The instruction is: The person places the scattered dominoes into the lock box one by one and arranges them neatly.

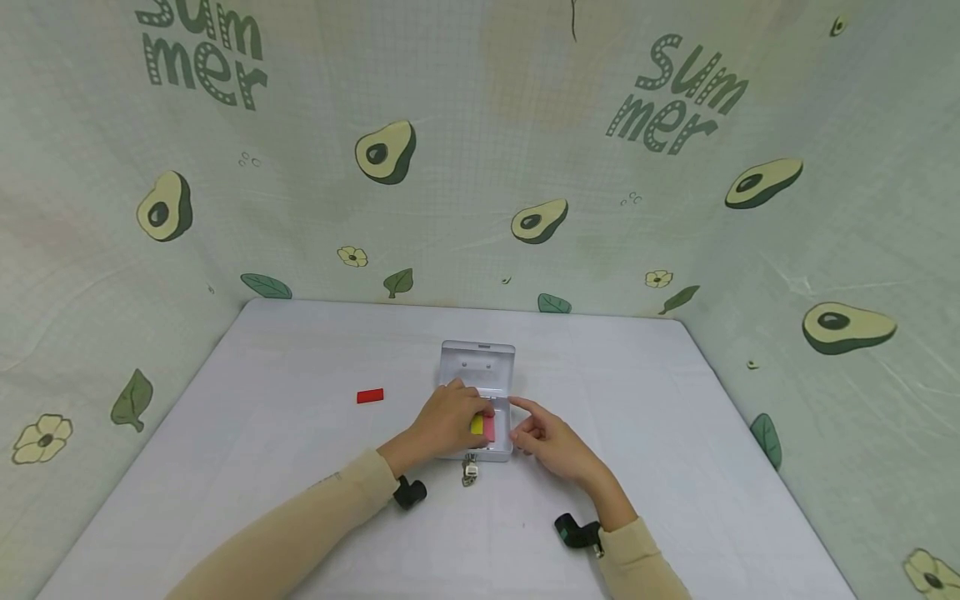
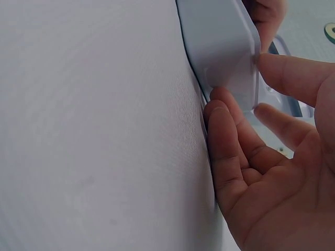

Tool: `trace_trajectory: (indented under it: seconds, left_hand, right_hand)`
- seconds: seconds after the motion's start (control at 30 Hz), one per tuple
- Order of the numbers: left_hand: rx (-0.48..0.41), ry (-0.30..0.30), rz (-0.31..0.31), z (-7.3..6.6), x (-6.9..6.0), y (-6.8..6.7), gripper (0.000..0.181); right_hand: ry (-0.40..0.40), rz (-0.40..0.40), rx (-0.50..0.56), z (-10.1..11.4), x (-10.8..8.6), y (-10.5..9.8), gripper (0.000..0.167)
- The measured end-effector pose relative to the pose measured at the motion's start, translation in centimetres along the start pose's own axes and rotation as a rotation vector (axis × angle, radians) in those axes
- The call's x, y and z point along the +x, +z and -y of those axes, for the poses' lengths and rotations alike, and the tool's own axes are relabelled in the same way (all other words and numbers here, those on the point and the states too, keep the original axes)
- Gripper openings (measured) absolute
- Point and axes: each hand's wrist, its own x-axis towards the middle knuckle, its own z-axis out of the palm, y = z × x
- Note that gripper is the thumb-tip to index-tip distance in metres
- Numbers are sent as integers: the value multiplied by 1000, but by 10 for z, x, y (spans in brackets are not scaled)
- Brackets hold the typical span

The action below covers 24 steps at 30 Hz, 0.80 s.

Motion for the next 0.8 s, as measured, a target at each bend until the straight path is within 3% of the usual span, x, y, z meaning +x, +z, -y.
trace_trajectory:
  seconds: [0.5,0.8]
  left_hand:
    - [-29,34,18,9,-4,-8,41]
    - [-106,-13,-32,24,-15,-31,38]
  right_hand:
    - [3,-11,-13,-1,0,0,58]
    - [11,-18,-5,-1,1,1,58]
